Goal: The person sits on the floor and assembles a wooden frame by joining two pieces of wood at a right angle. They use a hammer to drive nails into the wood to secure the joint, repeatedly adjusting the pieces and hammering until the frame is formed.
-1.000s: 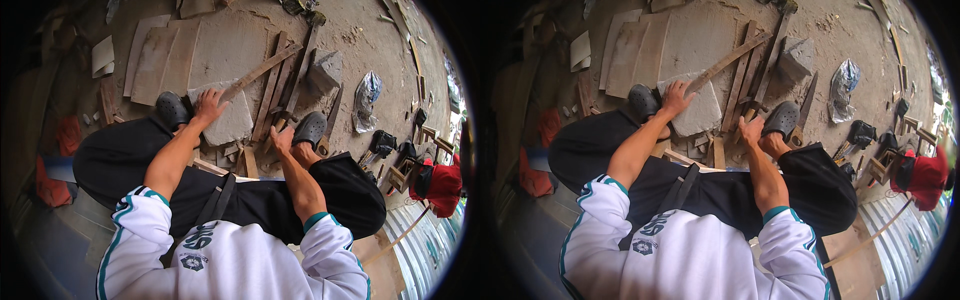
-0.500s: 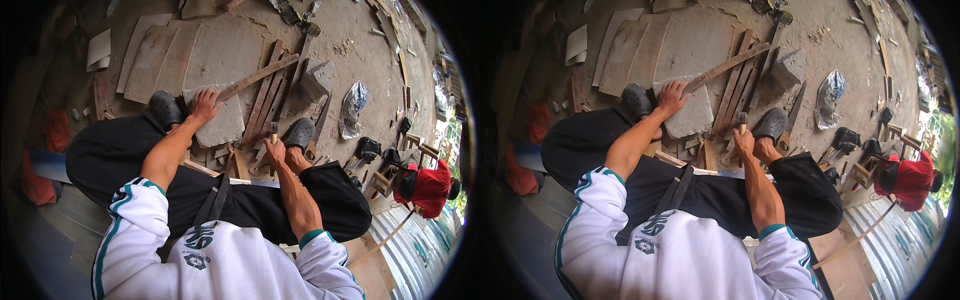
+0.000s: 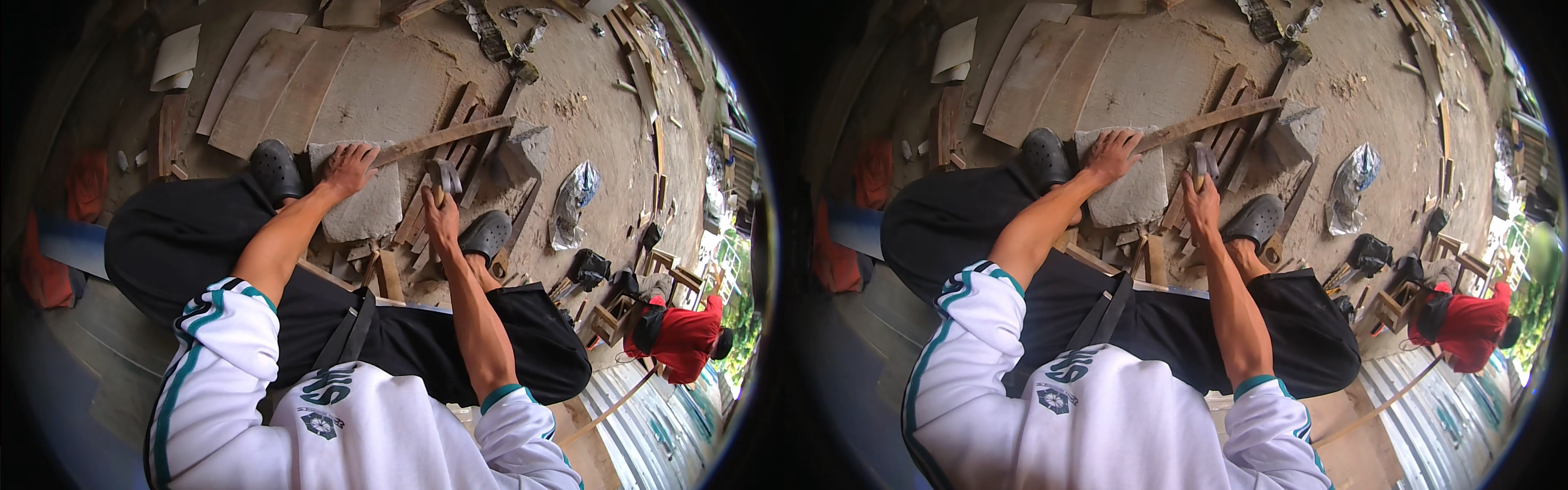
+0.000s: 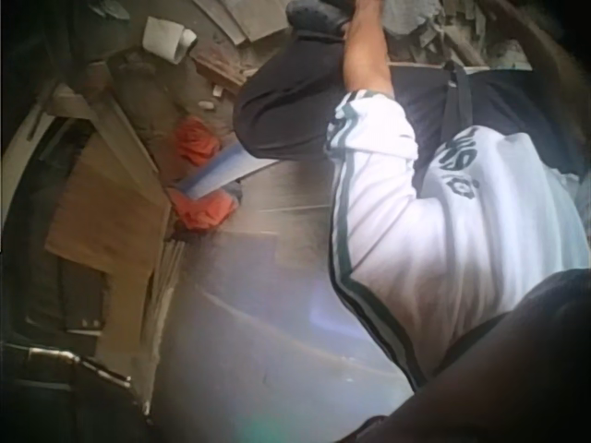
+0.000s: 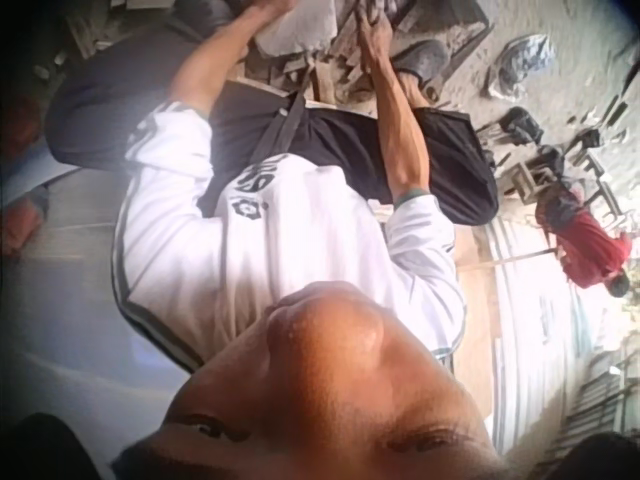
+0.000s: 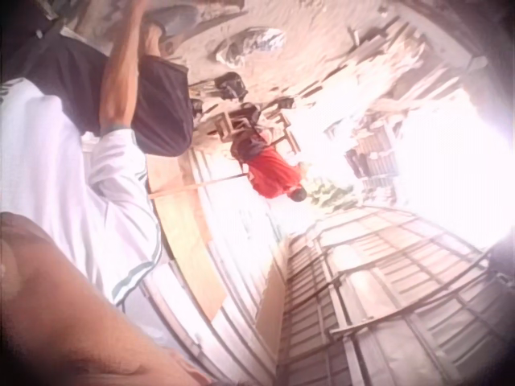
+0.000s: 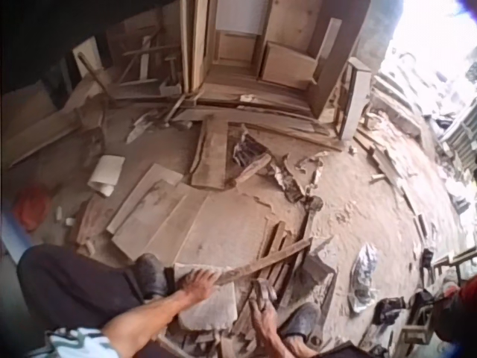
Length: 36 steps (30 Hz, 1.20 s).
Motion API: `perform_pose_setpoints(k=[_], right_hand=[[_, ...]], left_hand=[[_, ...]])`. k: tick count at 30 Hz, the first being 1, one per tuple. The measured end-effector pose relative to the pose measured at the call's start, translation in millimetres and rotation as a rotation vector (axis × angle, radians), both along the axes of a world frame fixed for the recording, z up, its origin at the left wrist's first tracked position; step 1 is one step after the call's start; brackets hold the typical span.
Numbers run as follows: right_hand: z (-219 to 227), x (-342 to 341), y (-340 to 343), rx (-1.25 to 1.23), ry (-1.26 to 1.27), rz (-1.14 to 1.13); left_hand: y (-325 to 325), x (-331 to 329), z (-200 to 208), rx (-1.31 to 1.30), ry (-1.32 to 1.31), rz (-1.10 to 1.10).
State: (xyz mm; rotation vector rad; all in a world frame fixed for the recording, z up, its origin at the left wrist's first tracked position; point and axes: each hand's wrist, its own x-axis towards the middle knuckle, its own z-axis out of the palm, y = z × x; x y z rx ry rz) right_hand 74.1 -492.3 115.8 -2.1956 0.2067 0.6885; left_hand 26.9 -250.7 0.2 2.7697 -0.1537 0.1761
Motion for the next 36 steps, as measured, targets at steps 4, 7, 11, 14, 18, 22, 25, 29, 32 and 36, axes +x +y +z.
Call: perform_pose_setpoints(k=[4,7,11,14,18,22,25,29,32,36], right_hand=[[9,18,25,-0.044,-0.127,0.013],[20,29,32,-0.039,-0.043,0.036],[4,27,35,-0.004,-0.213,0.091],[24,27,47,-0.037,-0.142,0.103],[4,37,41,-0.074,-0.053,0.197],[13,39,50,-0.053,-0.157,0.131],[26,40,59,0.011,-0.26,0.176],[0,29,43,-0.128,-0.217,0.314],[2,36,52,-0.216,-0.092,0.225],[19,41,58,-0.06,-0.251,0.195]], left_hand=[[1,4,18,0.008,0.225,0.002],[1,8,41,-0.003,0.375,0.062],[1,9,37,0.062,0.235,0.029],[-5,13,30,0.001,0.18,-0.008],[-15,25,25,0.04,0.255,-0.015],[-15,23,24,-0.006,0.285,-0.013],[-14,23,21,-0.063,0.276,-0.002],[-14,25,18,-0.021,0.242,-0.03],[-14,24,18,-0.067,0.231,-0.037],[-12,23,18,-0.121,0.223,-0.009]])
